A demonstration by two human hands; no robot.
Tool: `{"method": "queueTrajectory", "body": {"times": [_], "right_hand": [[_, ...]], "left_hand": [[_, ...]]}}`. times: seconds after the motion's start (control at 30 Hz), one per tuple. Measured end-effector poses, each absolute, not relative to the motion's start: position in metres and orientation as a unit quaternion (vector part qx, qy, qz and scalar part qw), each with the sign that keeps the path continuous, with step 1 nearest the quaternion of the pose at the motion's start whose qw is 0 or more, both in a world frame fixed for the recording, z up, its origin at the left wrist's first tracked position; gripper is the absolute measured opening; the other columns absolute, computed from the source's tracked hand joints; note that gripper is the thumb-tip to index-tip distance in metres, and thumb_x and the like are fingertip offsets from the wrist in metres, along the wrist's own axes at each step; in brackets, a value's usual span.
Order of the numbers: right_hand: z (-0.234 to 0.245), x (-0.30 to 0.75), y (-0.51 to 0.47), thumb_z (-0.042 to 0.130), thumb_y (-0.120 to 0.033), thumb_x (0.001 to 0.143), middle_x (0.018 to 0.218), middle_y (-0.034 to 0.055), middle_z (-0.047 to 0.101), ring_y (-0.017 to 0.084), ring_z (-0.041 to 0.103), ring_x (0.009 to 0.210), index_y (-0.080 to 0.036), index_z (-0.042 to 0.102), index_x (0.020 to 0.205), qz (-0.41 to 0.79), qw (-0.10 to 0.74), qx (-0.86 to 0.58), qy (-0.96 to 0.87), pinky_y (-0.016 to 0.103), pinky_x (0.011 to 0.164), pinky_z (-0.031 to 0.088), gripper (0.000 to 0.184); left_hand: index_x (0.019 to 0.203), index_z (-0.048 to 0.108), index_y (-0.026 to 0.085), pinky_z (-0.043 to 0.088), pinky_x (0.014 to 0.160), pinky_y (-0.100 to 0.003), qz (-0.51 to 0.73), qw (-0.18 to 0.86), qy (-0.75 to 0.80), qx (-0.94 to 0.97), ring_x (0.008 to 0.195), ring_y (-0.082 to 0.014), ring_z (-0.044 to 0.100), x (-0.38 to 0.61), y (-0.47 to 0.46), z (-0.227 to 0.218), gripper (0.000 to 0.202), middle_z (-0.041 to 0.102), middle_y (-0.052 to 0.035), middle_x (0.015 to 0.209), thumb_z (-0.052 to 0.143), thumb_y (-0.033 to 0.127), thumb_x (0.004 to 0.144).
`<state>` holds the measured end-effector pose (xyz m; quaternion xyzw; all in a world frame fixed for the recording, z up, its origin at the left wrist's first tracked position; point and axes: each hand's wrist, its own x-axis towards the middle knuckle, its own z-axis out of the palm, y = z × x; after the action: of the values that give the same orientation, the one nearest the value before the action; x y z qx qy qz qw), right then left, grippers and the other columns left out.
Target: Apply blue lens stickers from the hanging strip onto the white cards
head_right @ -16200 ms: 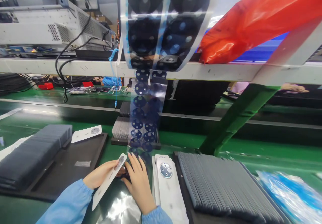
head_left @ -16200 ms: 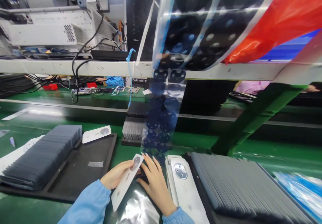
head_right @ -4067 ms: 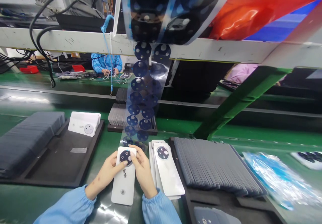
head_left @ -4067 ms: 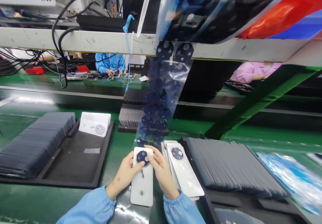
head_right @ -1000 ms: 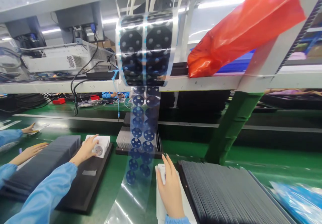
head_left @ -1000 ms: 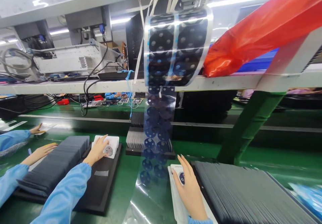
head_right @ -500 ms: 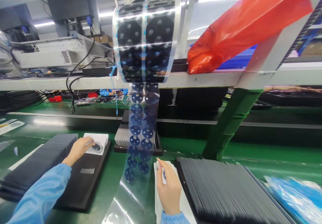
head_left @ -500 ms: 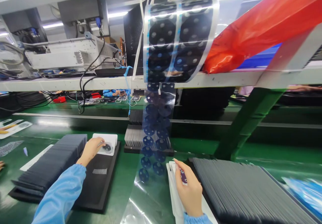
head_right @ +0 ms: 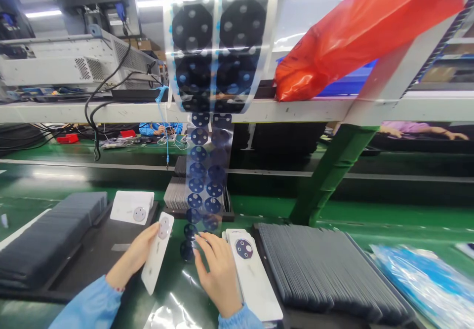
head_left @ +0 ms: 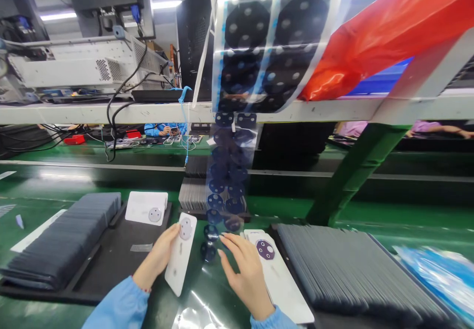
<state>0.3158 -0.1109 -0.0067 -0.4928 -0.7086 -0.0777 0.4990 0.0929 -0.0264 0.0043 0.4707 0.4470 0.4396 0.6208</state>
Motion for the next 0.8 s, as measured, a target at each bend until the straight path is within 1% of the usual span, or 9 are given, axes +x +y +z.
{"method": "queueTrajectory", "body": {"times": [0.07, 0.13, 0.2, 0.27, 0.4, 0.5, 0.6, 0.7, 0.8], "right_hand": [[-0.009, 0.309, -0.11, 0.056, -0.018, 0.088, 0.124, 0.0094, 0.062, 0.028, 0.058, 0.114, -0.024, 0.057, 0.123, -0.082, 0.455, -0.496, -0.735, 0.048, 0.094, 0.05, 0.035], [-0.011, 0.304, -0.108, 0.057, -0.019, 0.087, 0.134, 0.0105, 0.055, 0.03, 0.052, 0.122, -0.023, 0.053, 0.129, -0.086, 0.411, -0.498, -0.758, 0.051, 0.098, 0.047, 0.042], [-0.015, 0.299, -0.105, 0.057, -0.017, 0.086, 0.142, 0.0116, 0.047, 0.031, 0.046, 0.128, -0.02, 0.047, 0.134, -0.087, 0.377, -0.5, -0.775, 0.053, 0.101, 0.045, 0.049], [-0.018, 0.297, -0.103, 0.055, -0.014, 0.086, 0.145, 0.0125, 0.043, 0.031, 0.042, 0.131, -0.018, 0.045, 0.136, -0.092, 0.362, -0.498, -0.782, 0.054, 0.102, 0.044, 0.051], [-0.025, 0.297, -0.102, 0.049, -0.007, 0.088, 0.137, 0.0146, 0.052, 0.028, 0.047, 0.128, -0.017, 0.051, 0.131, -0.119, 0.397, -0.472, -0.778, 0.049, 0.1, 0.048, 0.043], [-0.027, 0.298, -0.104, 0.049, -0.004, 0.088, 0.122, 0.0128, 0.064, 0.025, 0.057, 0.118, -0.02, 0.056, 0.125, -0.142, 0.432, -0.445, -0.771, 0.043, 0.095, 0.053, 0.04], [-0.026, 0.297, -0.106, 0.05, -0.005, 0.088, 0.113, 0.0109, 0.068, 0.025, 0.061, 0.113, -0.022, 0.06, 0.116, -0.146, 0.448, -0.44, -0.764, 0.043, 0.092, 0.055, 0.033], [-0.024, 0.293, -0.106, 0.051, -0.006, 0.089, 0.115, 0.011, 0.068, 0.026, 0.058, 0.117, -0.022, 0.061, 0.104, -0.136, 0.437, -0.447, -0.769, 0.046, 0.093, 0.054, 0.024], [-0.024, 0.29, -0.105, 0.047, -0.004, 0.089, 0.123, 0.0103, 0.064, 0.026, 0.053, 0.123, -0.022, 0.061, 0.092, -0.108, 0.424, -0.456, -0.775, 0.051, 0.097, 0.05, 0.023]], "left_hand": [[0.101, 0.072, 0.015, 0.046, 0.097, -0.045, 0.423, 0.663, 0.42, 0.452, 0.111, -0.0326, 0.062, 0.108, -0.032, -0.004, 0.051, 0.071, -0.0165, 0.113, 0.066, 0.057, 0.074], [0.102, 0.073, 0.014, 0.038, 0.105, -0.044, 0.393, 0.712, 0.382, 0.438, 0.12, -0.0318, 0.056, 0.115, -0.036, -0.005, 0.047, 0.067, -0.0168, 0.121, 0.067, 0.053, 0.076], [0.097, 0.074, 0.013, 0.037, 0.105, -0.042, 0.355, 0.756, 0.347, 0.425, 0.116, -0.0311, 0.058, 0.118, -0.041, -0.004, 0.038, 0.069, -0.0169, 0.117, 0.067, 0.045, 0.079], [0.09, 0.074, 0.013, 0.042, 0.098, -0.04, 0.342, 0.777, 0.327, 0.415, 0.104, -0.0293, 0.064, 0.118, -0.047, -0.003, 0.028, 0.073, -0.0153, 0.105, 0.067, 0.039, 0.081], [0.081, 0.073, 0.015, 0.047, 0.085, -0.033, 0.371, 0.777, 0.295, 0.413, 0.092, -0.0261, 0.067, 0.118, -0.057, -0.002, 0.018, 0.075, -0.0109, 0.09, 0.066, 0.031, 0.082], [0.081, 0.072, 0.017, 0.046, 0.085, -0.03, 0.387, 0.776, 0.287, 0.407, 0.091, -0.0243, 0.067, 0.117, -0.062, 0.0, 0.017, 0.075, -0.0083, 0.088, 0.066, 0.032, 0.083], [0.077, 0.071, 0.018, 0.045, 0.085, -0.029, 0.382, 0.774, 0.301, 0.405, 0.091, -0.0242, 0.067, 0.114, -0.064, 0.002, 0.02, 0.075, -0.0079, 0.086, 0.066, 0.037, 0.083], [0.071, 0.07, 0.019, 0.044, 0.089, -0.03, 0.375, 0.769, 0.312, 0.413, 0.099, -0.0255, 0.065, 0.111, -0.065, 0.003, 0.025, 0.075, -0.0086, 0.089, 0.065, 0.04, 0.084], [0.075, 0.072, 0.018, 0.041, 0.097, -0.034, 0.384, 0.766, 0.297, 0.421, 0.108, -0.0276, 0.062, 0.11, -0.064, 0.002, 0.027, 0.074, -0.0101, 0.1, 0.063, 0.041, 0.084]]}}
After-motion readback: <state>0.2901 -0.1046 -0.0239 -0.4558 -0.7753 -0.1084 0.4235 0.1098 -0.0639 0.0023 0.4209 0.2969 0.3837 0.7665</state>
